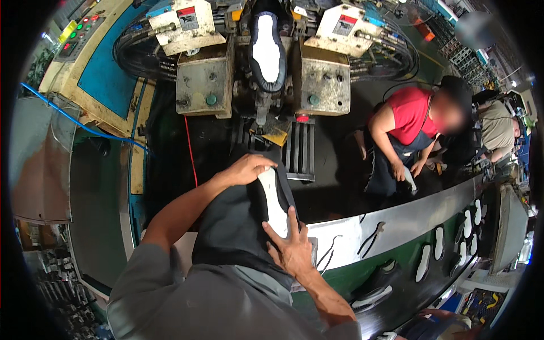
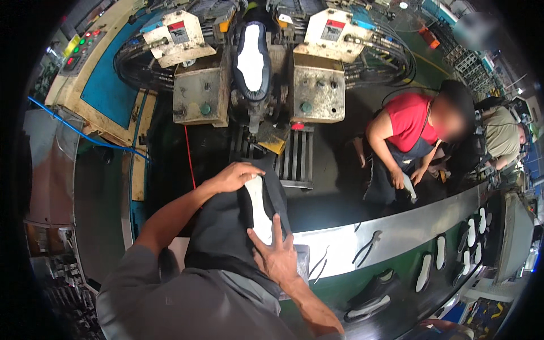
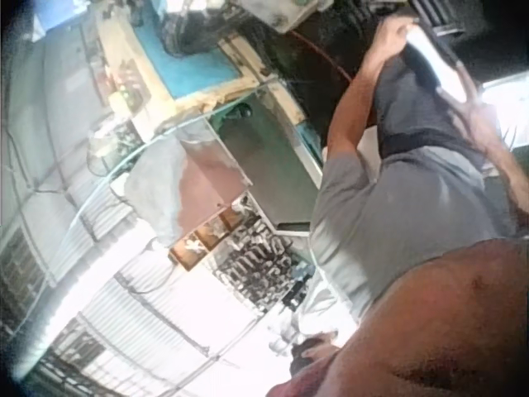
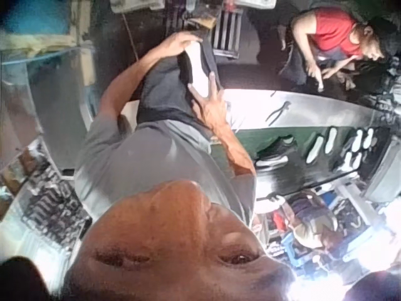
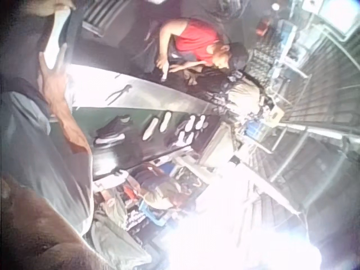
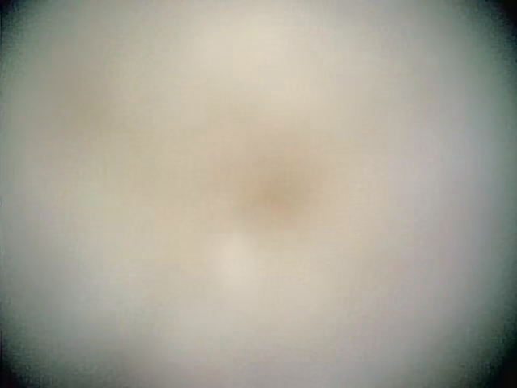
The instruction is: Operating a sole-attaching or lasting machine to assemble shoes on a factory production line.
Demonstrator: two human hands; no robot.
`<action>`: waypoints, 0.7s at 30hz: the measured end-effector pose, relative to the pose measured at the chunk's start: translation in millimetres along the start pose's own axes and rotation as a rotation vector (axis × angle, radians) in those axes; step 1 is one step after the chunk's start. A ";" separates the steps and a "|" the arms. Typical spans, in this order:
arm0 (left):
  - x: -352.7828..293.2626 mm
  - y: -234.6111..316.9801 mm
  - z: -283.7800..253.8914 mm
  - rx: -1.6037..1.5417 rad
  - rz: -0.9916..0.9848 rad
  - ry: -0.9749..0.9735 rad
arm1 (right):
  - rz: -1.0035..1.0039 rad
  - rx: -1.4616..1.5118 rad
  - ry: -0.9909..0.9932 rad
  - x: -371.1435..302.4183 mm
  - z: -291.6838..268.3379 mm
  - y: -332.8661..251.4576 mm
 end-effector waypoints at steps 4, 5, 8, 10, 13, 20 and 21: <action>16.4 4.6 -18.4 -0.406 -0.132 0.124 | 0.070 0.144 0.037 4.1 -19.4 3.2; 22.2 10.1 -34.9 -0.726 -0.329 0.194 | 0.072 0.135 0.038 5.4 -27.4 4.1; 53.2 -49.4 -155.8 -0.515 -0.065 0.622 | 0.059 0.185 0.278 17.0 -48.7 9.9; 102.7 -7.0 -208.5 -0.672 -0.136 0.842 | 0.118 0.133 0.327 30.1 -75.6 12.3; 158.9 23.5 -251.2 -1.206 -0.042 0.413 | 0.113 0.024 0.402 68.4 -117.2 12.5; 117.6 45.6 -261.8 -1.063 0.056 0.386 | -0.026 -0.065 0.502 214.9 -209.6 -7.2; 87.9 61.2 -255.2 -1.077 0.082 0.385 | -0.033 -0.079 0.499 235.1 -217.9 -10.1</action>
Point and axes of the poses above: each hand's wrist, its own x-axis towards the middle knuckle, its own z-axis out of the palm, y = z × x, the point moved 1 cm from there along x, towards the middle knuckle, and after that the axes turned 9 degrees about -y, right-handed, at the moved point
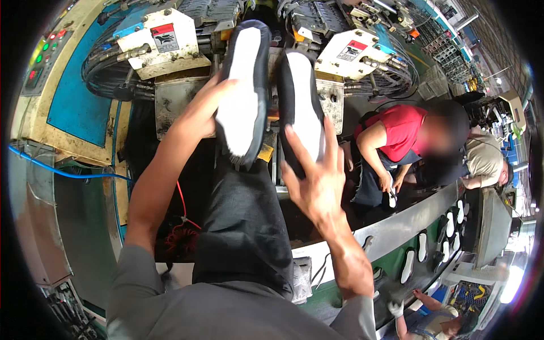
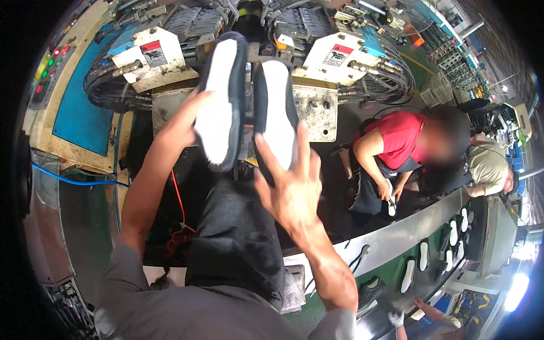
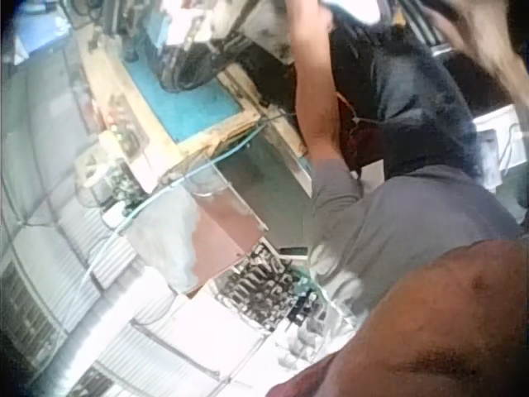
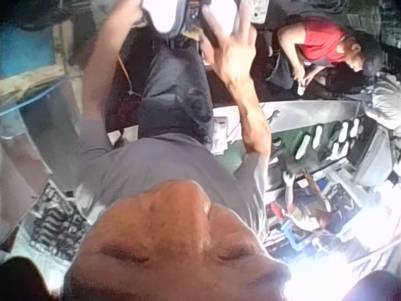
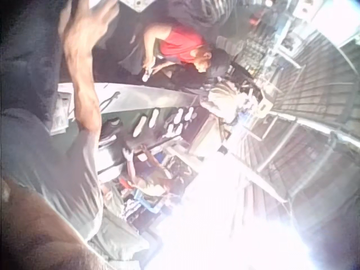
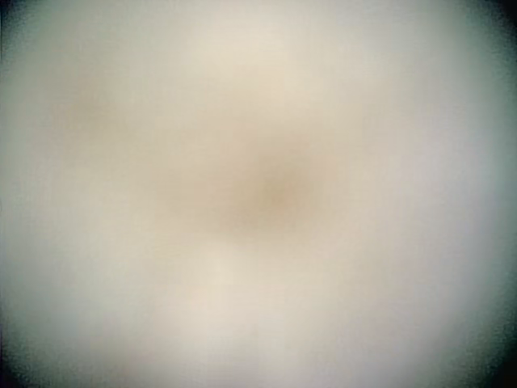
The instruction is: Operating a sole-attaching or lasting machine to assemble shoes on a factory production line.
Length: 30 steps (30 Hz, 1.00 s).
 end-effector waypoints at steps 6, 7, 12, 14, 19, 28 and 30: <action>-166.8 3.0 -8.8 -0.296 -0.056 -0.030 | -0.037 0.009 0.056 94.4 51.9 -1.9; -189.0 0.5 -8.0 -0.328 -0.012 -0.018 | -0.012 0.011 0.024 102.2 60.5 -5.4; -258.2 -29.7 -13.6 -0.409 0.069 0.198 | 0.016 -0.005 0.028 124.1 97.6 -9.0; -273.7 -37.6 -17.6 -0.387 0.050 0.234 | 0.041 -0.055 -0.002 125.0 103.3 -11.4; -285.0 -60.5 -11.0 -0.405 0.005 0.255 | -0.183 -0.178 0.180 125.9 116.0 -3.3; -271.9 -98.3 14.8 -0.476 -0.196 0.192 | -0.265 -0.191 0.159 133.8 123.9 3.3; -262.1 -99.4 22.9 -0.387 -0.239 0.280 | -0.302 -0.135 0.207 153.3 121.3 8.6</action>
Point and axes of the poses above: each hand's wrist, its own x-axis towards the middle knuckle, its own z-axis out of the palm, y = z × x, the point moved 1 cm from there along x, towards the middle knuckle, and after that the axes turned 9 degrees about -y, right-handed, at the moved point
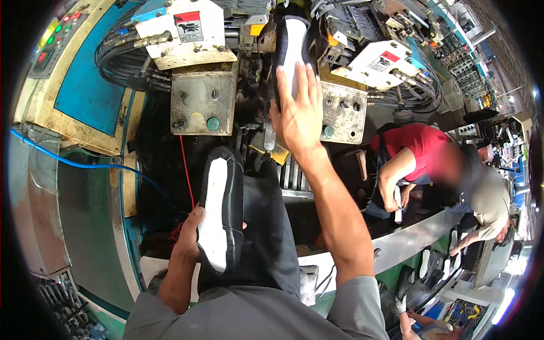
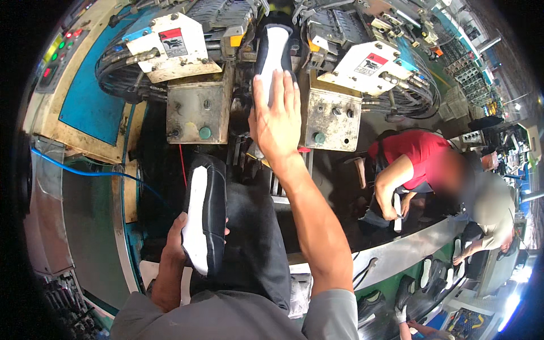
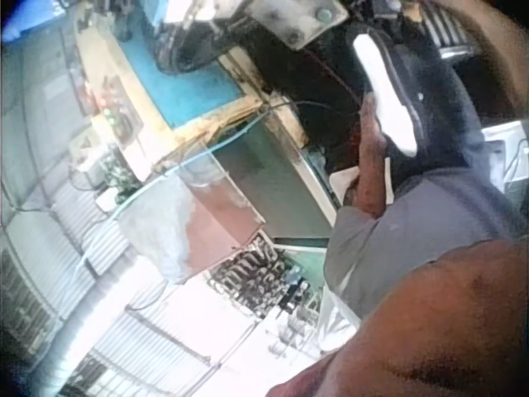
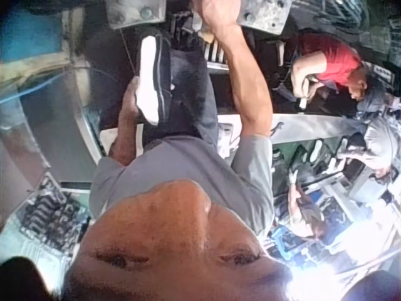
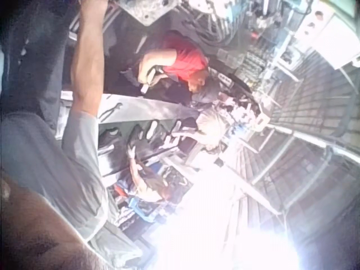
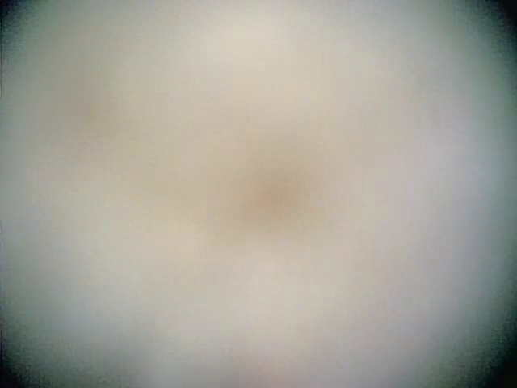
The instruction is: Operating a sole-attaching or lasting machine to assemble shoes on a factory production line.
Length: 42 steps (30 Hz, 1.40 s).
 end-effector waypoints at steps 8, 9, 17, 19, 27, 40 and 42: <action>42.7 14.7 -1.3 0.128 0.000 0.012 | -0.025 -0.150 0.053 87.0 25.0 41.9; 50.5 15.9 -1.9 0.126 -0.006 0.022 | -0.024 -0.139 0.049 96.9 26.7 49.0; 92.2 21.7 -21.8 0.200 0.049 0.089 | -0.056 -0.022 0.096 86.5 69.9 53.1; 99.6 26.7 -9.4 0.192 0.058 0.062 | -0.045 0.005 0.066 78.0 69.4 55.2; 113.3 29.8 0.7 0.319 0.113 0.097 | -0.029 0.092 0.010 51.8 23.4 31.7; 68.4 -50.1 20.4 0.168 0.164 -0.375 | 0.891 2.211 -0.052 -278.0 -39.4 -135.9; 52.8 -72.9 25.0 0.205 0.170 -0.366 | 0.810 2.040 0.002 -296.3 -43.5 -137.9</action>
Point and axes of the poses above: each hand's wrist, its own x-axis towards the middle knuckle, its own z-axis out of the palm, y = z × x, the point moved 1 cm from there along x, towards the middle knuckle, and after that the axes turned 9 degrees about -y, right-handed, at the moved point
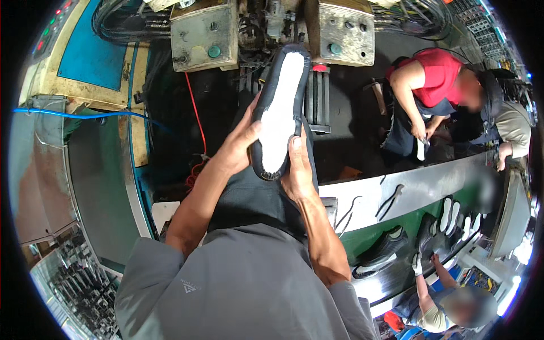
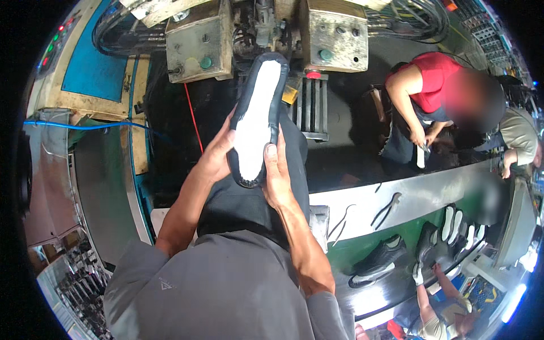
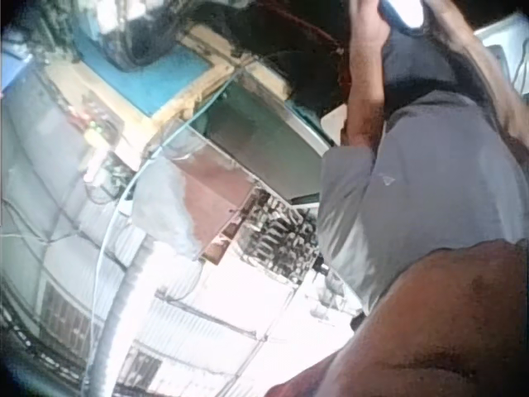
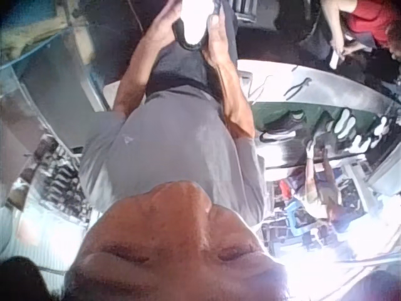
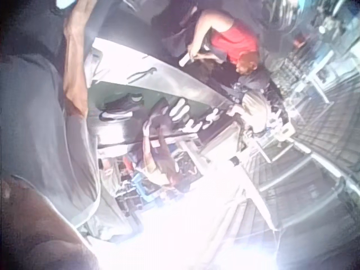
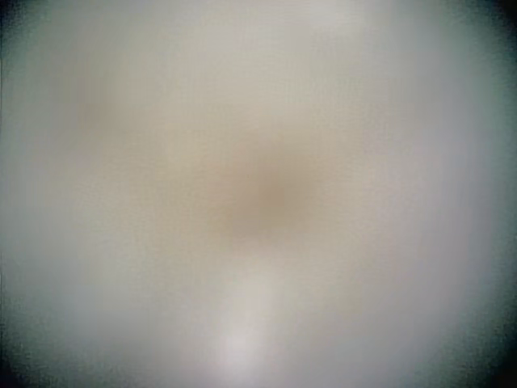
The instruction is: Operating a sole-attaching or lasting machine to assemble shoes on a factory production line.
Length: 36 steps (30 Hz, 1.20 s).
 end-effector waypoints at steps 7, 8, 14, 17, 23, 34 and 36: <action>-35.2 -18.2 22.1 0.130 -0.048 0.033 | -0.048 -0.143 0.068 -47.1 -11.8 25.0; -37.6 -17.0 25.9 0.134 -0.048 0.030 | -0.059 -0.128 0.046 -51.8 -11.4 26.3; -65.1 -14.4 37.3 0.170 -0.064 0.012 | 0.044 -0.674 -0.016 -61.1 -37.5 -36.1; -73.8 -24.7 43.0 0.220 -0.070 0.003 | 0.062 -0.176 0.139 -35.2 -14.4 -56.0; -74.8 -30.1 52.1 -0.246 -0.166 -0.033 | -0.125 -0.487 0.141 -31.2 -17.5 -27.6; -85.6 -25.6 57.7 0.605 -0.207 0.143 | 0.052 -0.626 0.195 -19.4 1.7 -27.6; -95.1 -18.0 50.5 0.619 -0.137 -0.003 | 0.062 -0.497 0.104 -8.5 5.8 -25.3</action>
Point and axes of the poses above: each hand's wrist, its own x-axis towards the middle knuckle, its own z-axis out of the palm, y = z × x, the point moved 1 cm from there along x, towards the middle knuckle, and after that the axes turned 9 degrees about -y, right-handed, at the moved point
